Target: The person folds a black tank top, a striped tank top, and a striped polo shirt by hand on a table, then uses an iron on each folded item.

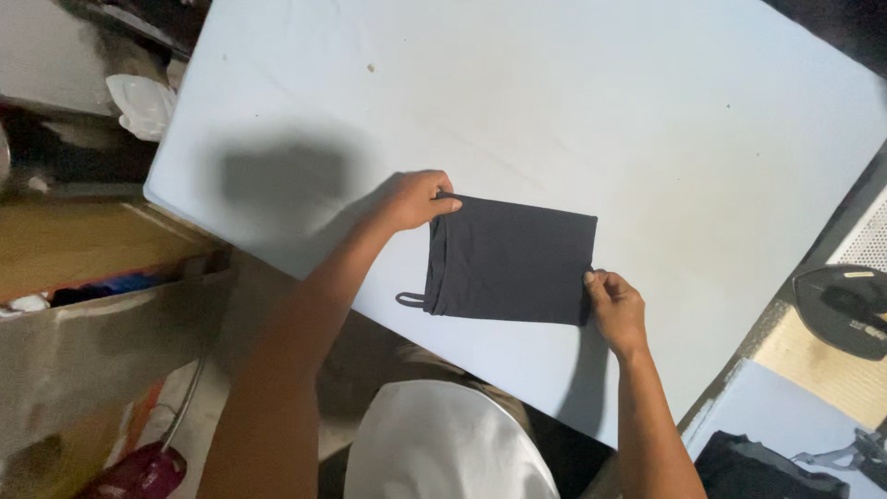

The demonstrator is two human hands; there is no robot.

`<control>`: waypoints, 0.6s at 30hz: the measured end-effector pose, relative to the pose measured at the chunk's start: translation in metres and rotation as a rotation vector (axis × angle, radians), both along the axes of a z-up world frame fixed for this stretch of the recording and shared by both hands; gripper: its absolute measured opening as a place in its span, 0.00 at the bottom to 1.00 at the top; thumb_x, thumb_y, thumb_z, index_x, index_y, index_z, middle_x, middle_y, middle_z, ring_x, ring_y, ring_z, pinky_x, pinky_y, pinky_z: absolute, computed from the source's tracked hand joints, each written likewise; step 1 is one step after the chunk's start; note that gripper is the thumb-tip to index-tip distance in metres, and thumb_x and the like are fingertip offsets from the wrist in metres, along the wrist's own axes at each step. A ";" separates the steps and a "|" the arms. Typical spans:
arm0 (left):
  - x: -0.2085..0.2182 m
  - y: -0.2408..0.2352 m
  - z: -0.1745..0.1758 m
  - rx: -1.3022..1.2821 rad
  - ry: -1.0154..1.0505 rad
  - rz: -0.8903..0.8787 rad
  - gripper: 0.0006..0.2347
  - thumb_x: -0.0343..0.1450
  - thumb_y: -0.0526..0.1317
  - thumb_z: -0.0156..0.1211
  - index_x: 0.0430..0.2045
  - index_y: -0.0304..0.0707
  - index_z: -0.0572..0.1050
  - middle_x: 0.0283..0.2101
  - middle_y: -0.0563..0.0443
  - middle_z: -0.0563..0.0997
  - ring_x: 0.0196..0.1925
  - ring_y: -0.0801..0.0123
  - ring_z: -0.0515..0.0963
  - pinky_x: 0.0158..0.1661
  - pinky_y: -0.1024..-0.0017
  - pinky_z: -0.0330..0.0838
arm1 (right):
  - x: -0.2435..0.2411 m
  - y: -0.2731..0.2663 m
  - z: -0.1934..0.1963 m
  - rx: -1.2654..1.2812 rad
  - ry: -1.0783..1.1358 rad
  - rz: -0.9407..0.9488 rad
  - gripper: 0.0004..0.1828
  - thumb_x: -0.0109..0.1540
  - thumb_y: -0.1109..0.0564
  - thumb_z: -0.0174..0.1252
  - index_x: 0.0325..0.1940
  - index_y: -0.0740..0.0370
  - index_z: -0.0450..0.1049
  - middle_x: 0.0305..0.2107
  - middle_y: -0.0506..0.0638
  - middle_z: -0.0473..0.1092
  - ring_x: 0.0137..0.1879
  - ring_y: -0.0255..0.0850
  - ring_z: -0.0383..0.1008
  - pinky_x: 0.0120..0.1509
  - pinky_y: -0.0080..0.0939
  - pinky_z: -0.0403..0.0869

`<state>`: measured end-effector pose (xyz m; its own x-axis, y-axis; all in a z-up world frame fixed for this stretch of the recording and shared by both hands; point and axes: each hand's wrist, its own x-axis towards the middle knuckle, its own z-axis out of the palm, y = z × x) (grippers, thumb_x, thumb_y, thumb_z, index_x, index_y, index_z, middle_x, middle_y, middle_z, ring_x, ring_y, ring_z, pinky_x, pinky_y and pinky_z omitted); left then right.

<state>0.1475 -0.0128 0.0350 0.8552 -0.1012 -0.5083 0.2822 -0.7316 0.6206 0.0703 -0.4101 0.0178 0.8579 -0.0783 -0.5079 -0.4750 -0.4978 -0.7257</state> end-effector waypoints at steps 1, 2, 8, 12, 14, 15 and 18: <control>-0.008 -0.005 -0.001 0.066 -0.083 0.024 0.19 0.71 0.50 0.66 0.49 0.37 0.77 0.41 0.46 0.85 0.41 0.61 0.84 0.44 0.62 0.76 | 0.000 0.003 0.011 -0.157 -0.038 0.045 0.14 0.70 0.50 0.60 0.51 0.64 0.77 0.40 0.50 0.75 0.46 0.40 0.75 0.54 0.37 0.73; -0.019 -0.009 -0.002 0.131 -0.206 0.051 0.19 0.72 0.50 0.64 0.52 0.38 0.76 0.48 0.46 0.83 0.48 0.59 0.81 0.51 0.60 0.72 | 0.002 0.007 0.021 -0.313 -0.077 0.091 0.15 0.70 0.50 0.59 0.55 0.63 0.77 0.44 0.52 0.77 0.49 0.43 0.79 0.57 0.38 0.75; -0.086 -0.072 -0.014 0.422 -0.530 -0.178 0.27 0.76 0.57 0.55 0.68 0.48 0.65 0.75 0.46 0.58 0.78 0.50 0.52 0.73 0.44 0.42 | 0.017 0.038 0.020 -0.560 -0.549 0.636 0.33 0.68 0.42 0.52 0.75 0.56 0.61 0.73 0.58 0.53 0.79 0.57 0.52 0.80 0.58 0.53; -0.088 -0.074 -0.005 0.405 -0.267 -0.263 0.33 0.71 0.62 0.51 0.72 0.58 0.56 0.78 0.50 0.47 0.77 0.46 0.42 0.70 0.38 0.32 | 0.041 0.047 -0.011 -0.735 -0.288 0.739 0.43 0.66 0.29 0.42 0.79 0.53 0.48 0.76 0.58 0.38 0.80 0.56 0.33 0.79 0.63 0.33; -0.080 -0.064 -0.008 0.457 -0.263 -0.280 0.33 0.71 0.62 0.51 0.72 0.58 0.54 0.78 0.50 0.45 0.77 0.45 0.41 0.69 0.36 0.32 | 0.045 0.043 -0.021 -0.695 -0.297 0.661 0.43 0.68 0.31 0.42 0.80 0.55 0.47 0.77 0.61 0.38 0.81 0.57 0.32 0.79 0.63 0.34; -0.083 -0.064 -0.011 0.459 -0.346 -0.267 0.33 0.71 0.62 0.53 0.71 0.55 0.55 0.77 0.47 0.46 0.76 0.44 0.42 0.68 0.34 0.33 | 0.039 0.035 -0.021 -0.657 -0.385 0.620 0.41 0.70 0.33 0.44 0.80 0.58 0.51 0.77 0.64 0.41 0.81 0.60 0.36 0.80 0.62 0.38; -0.097 -0.052 -0.015 0.526 -0.576 -0.113 0.31 0.72 0.57 0.56 0.69 0.45 0.60 0.74 0.37 0.54 0.76 0.41 0.51 0.69 0.37 0.44 | 0.019 0.012 -0.008 -0.511 -0.377 0.347 0.34 0.70 0.41 0.50 0.75 0.62 0.61 0.69 0.63 0.59 0.75 0.59 0.55 0.78 0.56 0.57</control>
<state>0.0504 -0.0644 0.0202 0.9973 -0.0726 0.0063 -0.0723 -0.9749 0.2104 0.0892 -0.3979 0.0096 0.9860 0.0821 -0.1450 0.0091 -0.8953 -0.4454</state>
